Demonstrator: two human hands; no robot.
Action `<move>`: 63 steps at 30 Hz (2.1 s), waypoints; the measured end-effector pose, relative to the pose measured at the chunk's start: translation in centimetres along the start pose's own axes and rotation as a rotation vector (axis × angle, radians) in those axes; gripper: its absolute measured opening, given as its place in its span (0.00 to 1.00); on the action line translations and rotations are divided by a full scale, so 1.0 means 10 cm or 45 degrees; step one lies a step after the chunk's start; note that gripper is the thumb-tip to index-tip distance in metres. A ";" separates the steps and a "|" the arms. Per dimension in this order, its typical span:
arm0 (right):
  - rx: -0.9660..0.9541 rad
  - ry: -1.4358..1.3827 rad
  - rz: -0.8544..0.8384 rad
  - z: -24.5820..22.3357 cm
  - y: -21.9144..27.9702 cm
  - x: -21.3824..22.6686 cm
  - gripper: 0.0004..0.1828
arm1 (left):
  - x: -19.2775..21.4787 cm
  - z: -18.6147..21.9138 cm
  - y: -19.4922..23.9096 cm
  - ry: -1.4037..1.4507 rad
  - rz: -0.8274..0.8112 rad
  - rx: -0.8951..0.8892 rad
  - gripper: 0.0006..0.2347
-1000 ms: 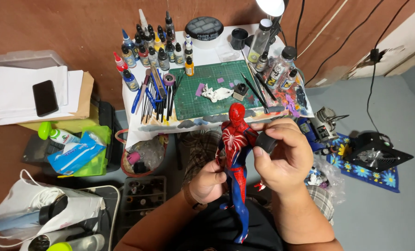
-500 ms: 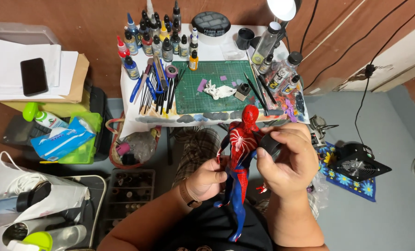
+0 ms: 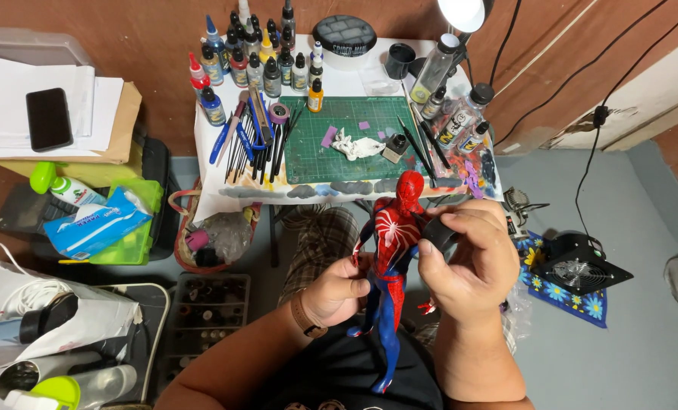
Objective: Detailing a Spider-Man action figure using a small applicator block at a workbench
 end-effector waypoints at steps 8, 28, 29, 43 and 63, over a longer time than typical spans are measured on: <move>0.008 0.021 -0.008 0.01 0.00 0.00 0.16 | 0.02 0.01 -0.01 0.008 -0.003 0.015 0.21; 0.005 0.061 -0.004 0.03 0.01 0.03 0.16 | -0.10 0.06 0.00 0.001 -0.022 0.029 0.20; 0.003 0.066 -0.007 0.03 0.01 0.03 0.16 | -0.07 0.04 -0.01 -0.001 -0.016 0.023 0.20; -0.023 0.080 -0.016 0.04 0.03 0.04 0.16 | -0.14 0.11 0.01 -0.037 -0.019 0.033 0.20; 0.000 0.021 -0.024 0.02 -0.01 0.00 0.16 | -0.11 0.07 0.04 -0.025 0.004 0.010 0.20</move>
Point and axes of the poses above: each hand's wrist, its own y-axis away from the middle knuckle, its own x-axis out of the back of the hand, z = x × y, the point moved 1 cm from there along -y, towards the middle knuckle, and after that the axes turned 13 degrees about x, right-handed, at the moved point
